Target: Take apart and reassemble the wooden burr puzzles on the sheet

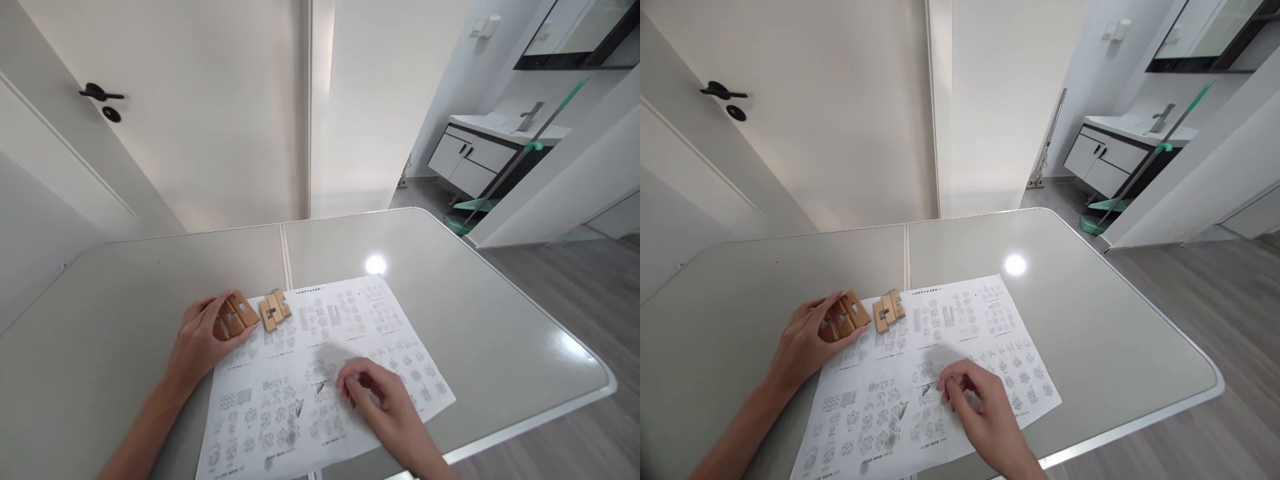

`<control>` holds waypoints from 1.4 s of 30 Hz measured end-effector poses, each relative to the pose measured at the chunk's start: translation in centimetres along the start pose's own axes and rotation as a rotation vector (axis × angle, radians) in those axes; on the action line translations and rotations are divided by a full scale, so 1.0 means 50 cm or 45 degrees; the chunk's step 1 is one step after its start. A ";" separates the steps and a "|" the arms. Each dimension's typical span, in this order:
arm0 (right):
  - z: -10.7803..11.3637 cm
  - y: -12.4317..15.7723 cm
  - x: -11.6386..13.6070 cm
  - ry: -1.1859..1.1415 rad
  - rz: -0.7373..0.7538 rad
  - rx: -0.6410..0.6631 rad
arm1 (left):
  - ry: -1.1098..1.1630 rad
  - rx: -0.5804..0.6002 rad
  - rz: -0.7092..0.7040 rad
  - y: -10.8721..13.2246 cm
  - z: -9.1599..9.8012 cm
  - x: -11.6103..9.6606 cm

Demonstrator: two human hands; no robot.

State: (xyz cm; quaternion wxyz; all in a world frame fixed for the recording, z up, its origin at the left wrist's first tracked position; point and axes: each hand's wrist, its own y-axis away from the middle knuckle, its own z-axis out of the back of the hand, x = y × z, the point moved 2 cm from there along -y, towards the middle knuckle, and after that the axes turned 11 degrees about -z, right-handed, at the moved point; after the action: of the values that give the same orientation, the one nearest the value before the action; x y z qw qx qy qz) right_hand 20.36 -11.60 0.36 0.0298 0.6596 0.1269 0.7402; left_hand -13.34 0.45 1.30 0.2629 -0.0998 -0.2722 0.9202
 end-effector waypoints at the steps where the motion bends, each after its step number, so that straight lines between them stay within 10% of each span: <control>1: 0.004 -0.007 0.012 -0.065 -0.038 0.031 | 0.007 -0.016 0.000 -0.005 0.004 -0.006; 7: 0.022 -0.113 0.056 -0.755 -0.273 0.132 | 0.246 -0.076 -0.016 -0.078 0.002 -0.098; 16: 0.045 -0.259 0.071 -1.138 -0.518 0.766 | 0.543 -0.186 -0.697 -0.178 -0.094 -0.286; 22: 0.058 -0.280 0.026 -1.279 -0.638 0.573 | 0.587 0.017 -0.494 -0.186 -0.153 -0.300; 35: 0.064 -0.291 0.024 -1.529 -0.421 0.338 | 0.841 0.114 0.092 -0.177 -0.159 -0.279; 42: 0.064 -0.293 0.013 -1.474 -0.374 0.343 | 0.736 0.328 0.059 -0.174 -0.179 -0.281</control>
State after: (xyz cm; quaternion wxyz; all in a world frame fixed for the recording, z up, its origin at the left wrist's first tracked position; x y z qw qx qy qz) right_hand 21.63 3.17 -2.03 0.1119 0.9283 0.2723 0.2273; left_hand 5.14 3.11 -0.75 0.3187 -0.3292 -0.0651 0.8865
